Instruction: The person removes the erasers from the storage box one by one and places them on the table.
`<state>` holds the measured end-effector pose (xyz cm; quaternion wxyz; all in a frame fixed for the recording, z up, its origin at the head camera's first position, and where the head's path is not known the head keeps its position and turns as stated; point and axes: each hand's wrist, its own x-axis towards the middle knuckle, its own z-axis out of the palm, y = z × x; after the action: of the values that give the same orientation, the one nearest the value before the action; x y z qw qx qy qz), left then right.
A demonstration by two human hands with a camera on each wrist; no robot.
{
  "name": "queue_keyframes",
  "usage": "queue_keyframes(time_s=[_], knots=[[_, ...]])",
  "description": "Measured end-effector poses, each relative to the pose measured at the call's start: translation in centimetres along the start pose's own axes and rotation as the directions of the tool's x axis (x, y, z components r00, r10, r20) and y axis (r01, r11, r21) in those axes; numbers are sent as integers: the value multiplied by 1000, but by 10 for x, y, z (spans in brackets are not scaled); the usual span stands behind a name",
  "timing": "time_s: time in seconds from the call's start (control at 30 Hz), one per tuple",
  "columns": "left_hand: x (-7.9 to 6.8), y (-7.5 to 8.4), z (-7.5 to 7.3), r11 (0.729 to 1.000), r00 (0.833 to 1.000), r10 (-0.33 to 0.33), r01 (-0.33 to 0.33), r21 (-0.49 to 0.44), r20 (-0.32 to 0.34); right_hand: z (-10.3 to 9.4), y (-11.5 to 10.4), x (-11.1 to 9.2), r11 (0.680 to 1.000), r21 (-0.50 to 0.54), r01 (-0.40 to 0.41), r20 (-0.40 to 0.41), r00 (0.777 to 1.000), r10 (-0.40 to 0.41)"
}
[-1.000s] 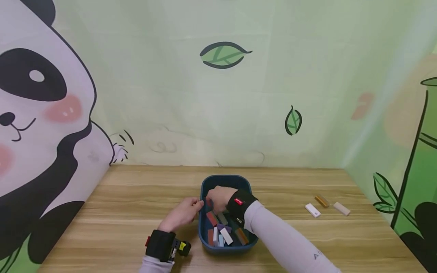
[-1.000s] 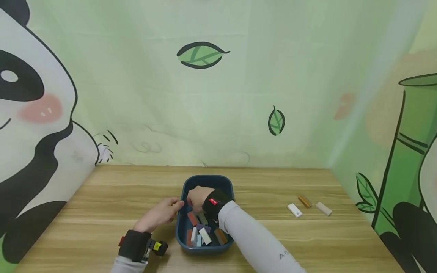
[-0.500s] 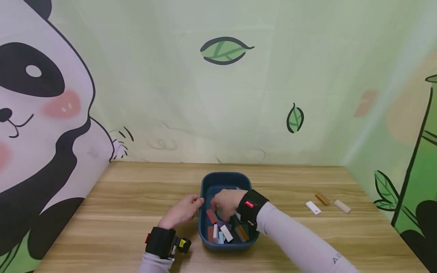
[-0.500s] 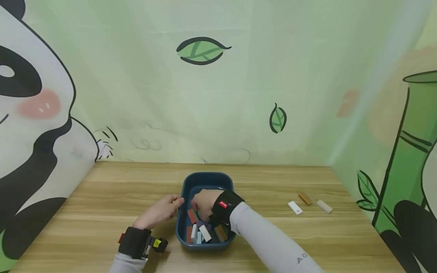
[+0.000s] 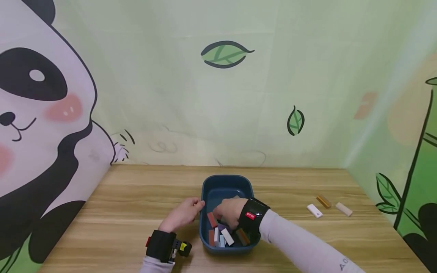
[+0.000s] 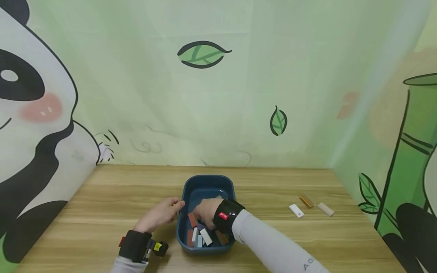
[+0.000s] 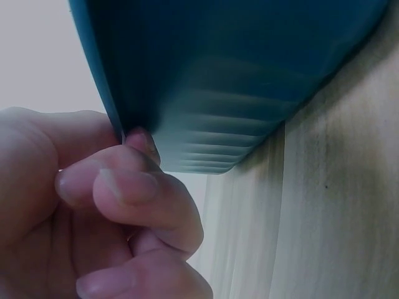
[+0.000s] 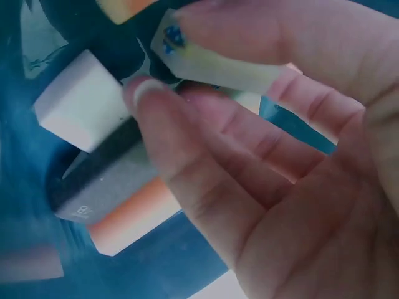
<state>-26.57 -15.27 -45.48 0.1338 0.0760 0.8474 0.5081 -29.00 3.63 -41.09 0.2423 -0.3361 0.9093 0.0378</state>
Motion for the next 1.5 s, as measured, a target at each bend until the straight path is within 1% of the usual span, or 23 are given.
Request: queue_keyframes(time_s=[0.23,0.43,0.5,0.67,0.8,0.93,1.03,1.1,1.17,1.23,1.3,1.4,1.5], knots=[[1,2,0,1000,1000,2,-2,-7,-7,-1,0,-2,1000,-31,-4,-37,999,3],[1,3,1,1000,1000,-5,5,0,-2,0,0,-3,999,-42,-29,-8,1000,29],[1,3,1,1000,1000,-5,5,-3,-4,-2,1,-4,999,-41,-25,-2,1000,25],[1,4,1,1000,1000,-17,17,-5,-9,-12,8,-8,998,-49,32,-18,999,-33],[0,4,1,1000,1000,-25,25,-9,-7,-25,21,-13,995,-13,94,-66,993,-95],[0,4,1,1000,1000,-28,28,5,-9,-44,43,-20,989,43,143,-159,978,-134],[-1,4,2,999,1000,-30,30,14,-11,-56,65,-26,989,76,124,-231,968,-103],[-1,4,2,999,1000,-27,28,16,-13,-62,83,-30,992,89,85,-260,964,-59],[-2,4,2,1000,1000,-27,27,11,-15,-63,102,-34,994,101,50,-292,956,-19],[-2,4,2,1000,1000,-24,24,11,-17,-60,124,-37,994,105,16,-325,945,19],[-2,4,2,1000,1000,-24,24,4,-15,-52,145,-39,994,110,-14,-364,930,53],[-2,4,2,1000,1000,-24,24,-1,-9,-31,172,-40,996,72,-54,-442,894,80],[-1,4,1,1000,1000,-17,17,-11,-4,-9,193,-40,995,32,-94,-515,852,97]])
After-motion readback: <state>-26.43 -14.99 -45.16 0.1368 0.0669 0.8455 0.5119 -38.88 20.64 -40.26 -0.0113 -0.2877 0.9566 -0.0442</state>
